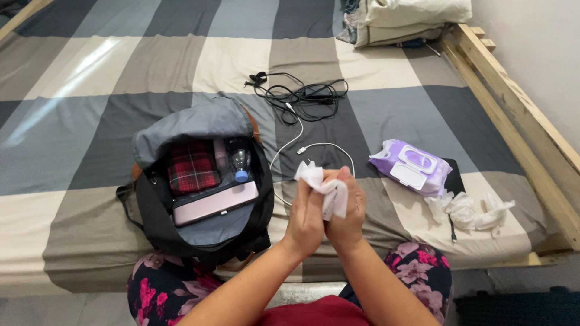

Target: The person sits on a bed and uses wet wipes to clean a white power adapter and a white charging cable. They wipe each item thoroughly, then place the cleaned items into a backpack.

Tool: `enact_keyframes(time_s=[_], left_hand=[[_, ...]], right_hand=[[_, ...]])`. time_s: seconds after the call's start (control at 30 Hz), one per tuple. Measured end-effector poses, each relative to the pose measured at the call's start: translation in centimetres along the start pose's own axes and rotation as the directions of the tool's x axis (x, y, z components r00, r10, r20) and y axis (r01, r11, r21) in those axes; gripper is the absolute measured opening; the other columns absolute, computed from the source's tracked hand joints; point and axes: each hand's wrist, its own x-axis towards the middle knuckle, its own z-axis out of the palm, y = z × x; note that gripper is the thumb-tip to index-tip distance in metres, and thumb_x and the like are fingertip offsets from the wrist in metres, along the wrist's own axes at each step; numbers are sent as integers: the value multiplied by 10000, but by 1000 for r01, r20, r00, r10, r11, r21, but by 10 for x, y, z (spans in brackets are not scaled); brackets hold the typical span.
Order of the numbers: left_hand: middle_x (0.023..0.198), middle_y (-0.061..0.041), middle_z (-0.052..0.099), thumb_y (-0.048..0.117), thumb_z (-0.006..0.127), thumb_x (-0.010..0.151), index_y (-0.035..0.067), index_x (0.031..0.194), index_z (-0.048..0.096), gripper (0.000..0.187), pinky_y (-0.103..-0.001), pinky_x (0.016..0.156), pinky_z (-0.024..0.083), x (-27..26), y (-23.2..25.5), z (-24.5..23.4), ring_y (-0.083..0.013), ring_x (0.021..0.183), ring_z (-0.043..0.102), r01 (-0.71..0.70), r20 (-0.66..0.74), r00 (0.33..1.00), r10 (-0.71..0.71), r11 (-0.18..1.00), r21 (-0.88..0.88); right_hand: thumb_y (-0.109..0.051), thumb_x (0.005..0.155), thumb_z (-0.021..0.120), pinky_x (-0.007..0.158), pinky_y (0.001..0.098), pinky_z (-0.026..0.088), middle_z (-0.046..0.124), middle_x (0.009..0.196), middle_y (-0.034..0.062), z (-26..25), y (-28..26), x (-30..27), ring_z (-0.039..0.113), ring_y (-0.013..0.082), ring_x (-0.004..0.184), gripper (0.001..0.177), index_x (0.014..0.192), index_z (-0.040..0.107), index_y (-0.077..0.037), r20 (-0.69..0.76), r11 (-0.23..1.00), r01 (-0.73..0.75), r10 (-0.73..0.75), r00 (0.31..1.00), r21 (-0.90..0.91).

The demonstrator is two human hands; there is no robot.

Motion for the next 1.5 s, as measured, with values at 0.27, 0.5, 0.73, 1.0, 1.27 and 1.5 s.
enact_keyframes(time_s=[0.27,0.5,0.73,1.0,1.27,1.5], left_hand=[[1023,-121,566,294,329,1155,5,1175,491,333,-335,868,472,17,10,-10,-202,943,550,-111,-23,993,112,994,21],[995,-59,557,295,294,1135,43,1165,488,319,-294,833,458,6,23,9,-136,914,536,-80,26,996,84,988,-132],[959,-51,543,292,294,1139,37,1100,473,314,-267,757,465,3,-2,-4,-105,838,516,-157,-39,987,156,987,-25],[1050,-133,611,230,381,1133,-7,1176,447,249,-274,826,487,12,-5,-35,-138,892,569,-416,40,907,419,906,-78],[921,-166,662,163,452,1116,-14,1174,463,187,-329,629,501,26,16,-48,-217,691,619,-651,175,757,629,748,128],[902,-160,651,119,396,1124,-2,1173,483,157,-379,604,491,19,19,-36,-243,651,603,-521,47,852,521,837,167]], right_hand=[[-284,1134,558,1044,359,512,652,1297,189,10,-14,-10,640,250,1192,364,1210,605,68,297,532,523,-453,840,-666],[-249,1039,548,898,332,583,750,1159,167,11,-9,-5,726,226,1007,368,1148,739,46,-88,947,295,-307,947,-129],[-295,1043,783,873,280,576,750,1105,122,-7,-13,-10,722,204,1016,319,1011,637,-13,342,535,621,-532,775,-573],[-302,1035,592,868,426,594,724,1055,115,8,-37,19,717,258,955,297,1160,640,-37,-113,957,-112,146,983,266],[-9,980,714,904,342,525,650,1181,103,33,-54,-11,643,185,1067,195,1171,721,30,105,985,-41,59,993,-169],[1,820,731,756,289,585,737,1015,72,32,-69,-2,707,135,874,334,1150,724,-45,-30,939,-338,337,941,-66]])
